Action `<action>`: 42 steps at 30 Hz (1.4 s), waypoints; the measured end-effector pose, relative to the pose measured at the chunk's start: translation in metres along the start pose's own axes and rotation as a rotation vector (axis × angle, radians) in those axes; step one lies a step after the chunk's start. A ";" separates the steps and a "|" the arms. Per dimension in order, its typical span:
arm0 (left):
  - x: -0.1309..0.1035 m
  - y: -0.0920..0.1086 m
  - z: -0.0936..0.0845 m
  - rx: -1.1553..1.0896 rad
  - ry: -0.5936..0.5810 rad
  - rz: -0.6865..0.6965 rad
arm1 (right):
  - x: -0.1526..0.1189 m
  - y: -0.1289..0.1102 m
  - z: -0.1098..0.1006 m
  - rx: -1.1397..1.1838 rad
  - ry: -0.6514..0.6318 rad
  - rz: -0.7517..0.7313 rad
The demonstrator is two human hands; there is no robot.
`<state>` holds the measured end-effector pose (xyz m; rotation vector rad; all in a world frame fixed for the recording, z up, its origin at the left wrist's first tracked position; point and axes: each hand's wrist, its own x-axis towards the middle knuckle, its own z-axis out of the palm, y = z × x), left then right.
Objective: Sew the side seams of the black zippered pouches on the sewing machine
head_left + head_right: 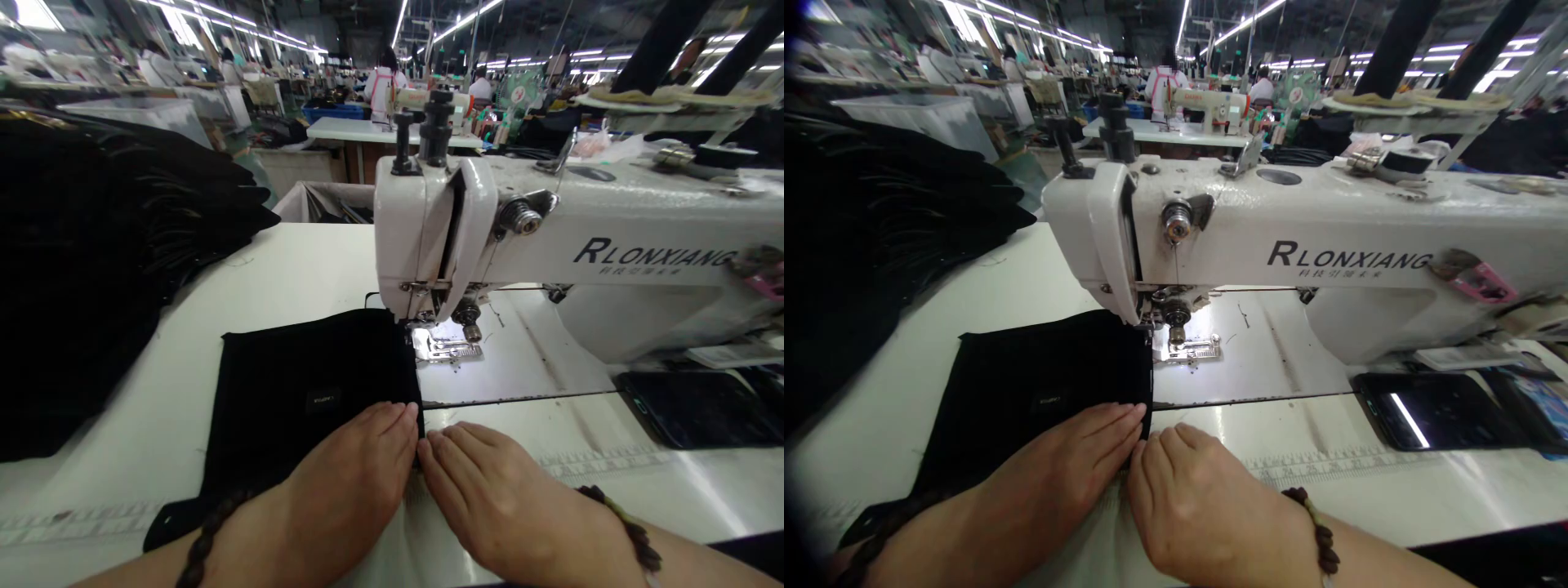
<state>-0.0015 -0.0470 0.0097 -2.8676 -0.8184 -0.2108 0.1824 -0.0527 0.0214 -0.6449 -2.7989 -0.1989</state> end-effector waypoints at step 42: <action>0.025 -0.054 0.006 0.003 -0.125 0.040 | 0.001 0.087 -0.012 0.465 -0.166 0.256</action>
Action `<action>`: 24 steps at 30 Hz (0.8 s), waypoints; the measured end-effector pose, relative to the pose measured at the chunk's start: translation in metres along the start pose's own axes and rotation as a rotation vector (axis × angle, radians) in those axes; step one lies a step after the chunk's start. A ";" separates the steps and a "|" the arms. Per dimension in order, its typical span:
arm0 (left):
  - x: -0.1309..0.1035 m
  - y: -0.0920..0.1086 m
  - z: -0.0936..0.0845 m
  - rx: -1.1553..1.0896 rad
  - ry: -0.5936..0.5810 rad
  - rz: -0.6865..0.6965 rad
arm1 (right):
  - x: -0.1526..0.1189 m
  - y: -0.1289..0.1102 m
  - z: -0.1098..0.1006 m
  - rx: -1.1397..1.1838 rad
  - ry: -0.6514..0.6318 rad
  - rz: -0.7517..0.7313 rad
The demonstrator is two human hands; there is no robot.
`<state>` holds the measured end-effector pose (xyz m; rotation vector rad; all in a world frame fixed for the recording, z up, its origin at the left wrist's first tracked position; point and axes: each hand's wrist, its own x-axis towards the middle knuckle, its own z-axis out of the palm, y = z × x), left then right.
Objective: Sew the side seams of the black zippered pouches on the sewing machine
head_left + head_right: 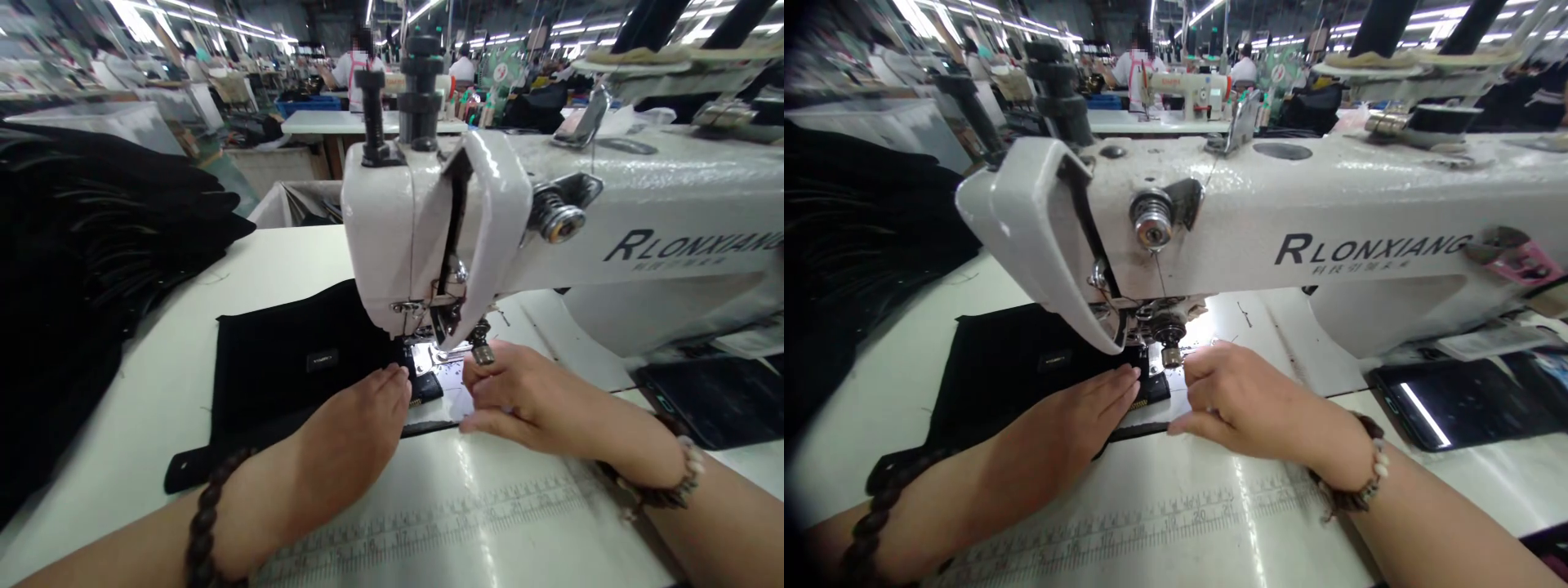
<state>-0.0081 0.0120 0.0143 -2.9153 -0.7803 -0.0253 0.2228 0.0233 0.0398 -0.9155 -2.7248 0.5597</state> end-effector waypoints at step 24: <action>0.006 -0.019 0.015 0.212 0.257 -0.007 | 0.023 -0.006 0.036 -0.259 0.066 0.216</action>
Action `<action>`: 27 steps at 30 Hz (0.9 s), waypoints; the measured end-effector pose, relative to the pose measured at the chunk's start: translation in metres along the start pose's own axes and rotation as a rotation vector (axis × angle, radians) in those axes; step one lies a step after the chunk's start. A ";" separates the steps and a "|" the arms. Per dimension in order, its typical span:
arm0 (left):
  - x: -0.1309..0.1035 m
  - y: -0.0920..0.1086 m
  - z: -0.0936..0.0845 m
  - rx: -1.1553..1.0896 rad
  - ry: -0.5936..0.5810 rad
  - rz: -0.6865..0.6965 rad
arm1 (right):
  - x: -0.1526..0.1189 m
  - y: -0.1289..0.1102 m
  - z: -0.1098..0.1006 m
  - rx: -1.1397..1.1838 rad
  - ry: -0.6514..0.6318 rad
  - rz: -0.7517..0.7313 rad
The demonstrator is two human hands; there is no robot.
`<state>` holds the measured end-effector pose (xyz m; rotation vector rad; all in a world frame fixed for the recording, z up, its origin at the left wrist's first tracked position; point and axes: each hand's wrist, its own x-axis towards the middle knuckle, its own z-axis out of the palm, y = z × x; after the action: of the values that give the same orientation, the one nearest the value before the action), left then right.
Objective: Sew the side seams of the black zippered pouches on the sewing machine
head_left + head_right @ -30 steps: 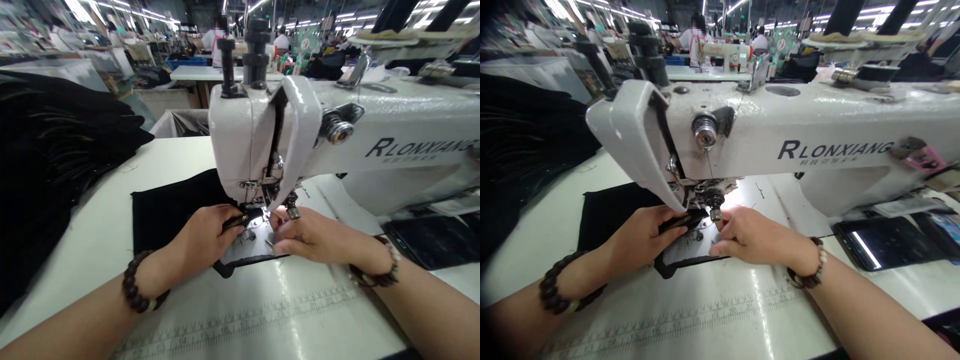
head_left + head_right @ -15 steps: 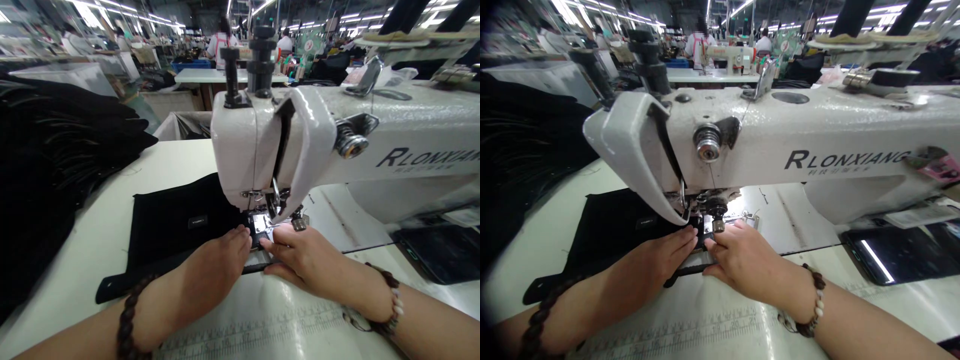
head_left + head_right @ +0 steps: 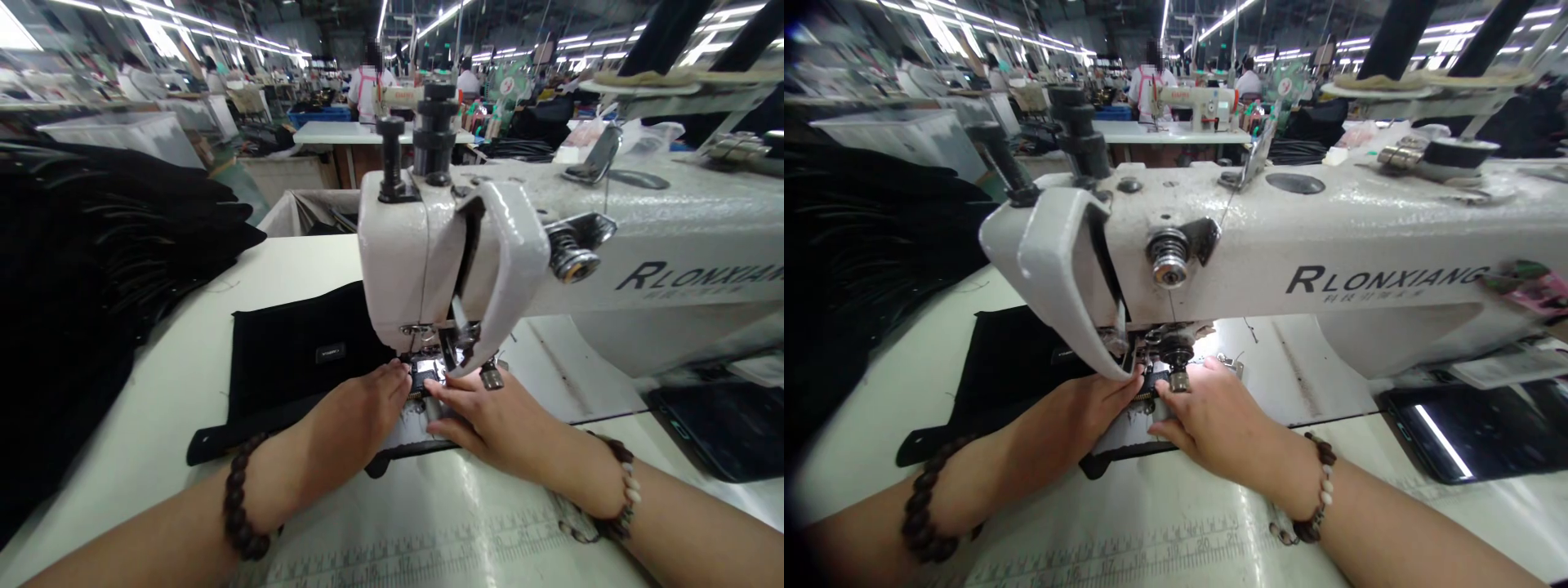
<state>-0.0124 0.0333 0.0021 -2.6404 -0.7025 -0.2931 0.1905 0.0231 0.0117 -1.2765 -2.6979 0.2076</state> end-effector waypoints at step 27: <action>0.001 -0.004 0.002 -0.131 -0.241 0.005 | -0.002 -0.003 0.006 0.076 0.176 -0.097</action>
<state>-0.0136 0.0380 0.0024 -2.8318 -0.7762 -0.0180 0.1881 0.0190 0.0058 -1.0852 -2.5687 0.1760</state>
